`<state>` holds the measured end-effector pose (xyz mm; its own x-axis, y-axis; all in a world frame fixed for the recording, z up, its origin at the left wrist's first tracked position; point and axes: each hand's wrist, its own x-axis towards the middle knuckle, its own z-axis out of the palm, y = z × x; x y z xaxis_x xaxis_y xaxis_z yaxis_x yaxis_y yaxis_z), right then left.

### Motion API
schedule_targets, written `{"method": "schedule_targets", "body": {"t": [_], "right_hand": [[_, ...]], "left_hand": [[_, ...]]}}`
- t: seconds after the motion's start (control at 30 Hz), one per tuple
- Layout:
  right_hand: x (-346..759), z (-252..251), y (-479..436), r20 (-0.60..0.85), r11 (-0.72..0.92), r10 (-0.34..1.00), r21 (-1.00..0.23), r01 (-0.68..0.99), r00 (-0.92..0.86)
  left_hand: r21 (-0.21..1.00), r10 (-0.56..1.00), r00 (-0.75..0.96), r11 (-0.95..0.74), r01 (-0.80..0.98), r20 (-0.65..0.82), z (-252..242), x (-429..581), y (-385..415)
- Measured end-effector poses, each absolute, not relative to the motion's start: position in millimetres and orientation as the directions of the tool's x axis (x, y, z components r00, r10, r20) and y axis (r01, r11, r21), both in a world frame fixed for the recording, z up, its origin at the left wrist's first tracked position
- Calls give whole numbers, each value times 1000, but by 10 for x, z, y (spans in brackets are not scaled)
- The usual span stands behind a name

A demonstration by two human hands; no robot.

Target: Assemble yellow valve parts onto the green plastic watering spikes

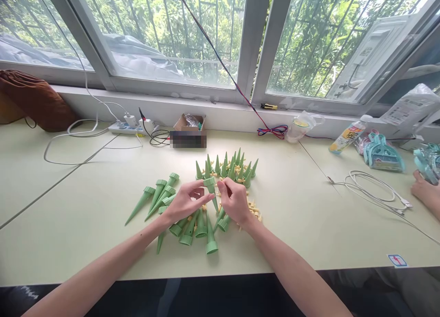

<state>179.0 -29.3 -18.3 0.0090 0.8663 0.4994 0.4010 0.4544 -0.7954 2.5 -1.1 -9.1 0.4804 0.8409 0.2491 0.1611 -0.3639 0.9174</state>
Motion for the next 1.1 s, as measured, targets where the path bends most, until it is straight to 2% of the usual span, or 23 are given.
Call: {"method": "schedule_targets", "body": {"t": [0.17,0.33,0.7,0.93,1.1], "right_hand": [[1778,-178,-292,504,458,864,-793,402,9],[1763,-181,-295,509,467,861,-797,383,9],[1767,-186,-302,528,456,845,-795,401,87],[1745,-202,-314,528,500,849,-790,354,-20],[1751,-210,-312,515,492,857,-801,342,-27]], "left_hand": [[838,796,445,-522,161,410,-131,35,-9],[813,798,418,-547,199,434,-131,44,-9],[931,900,391,-292,218,191,-83,53,-4],[994,863,505,-43,96,-11,-79,47,12],[997,840,540,2,84,-47,-102,19,34]]}}
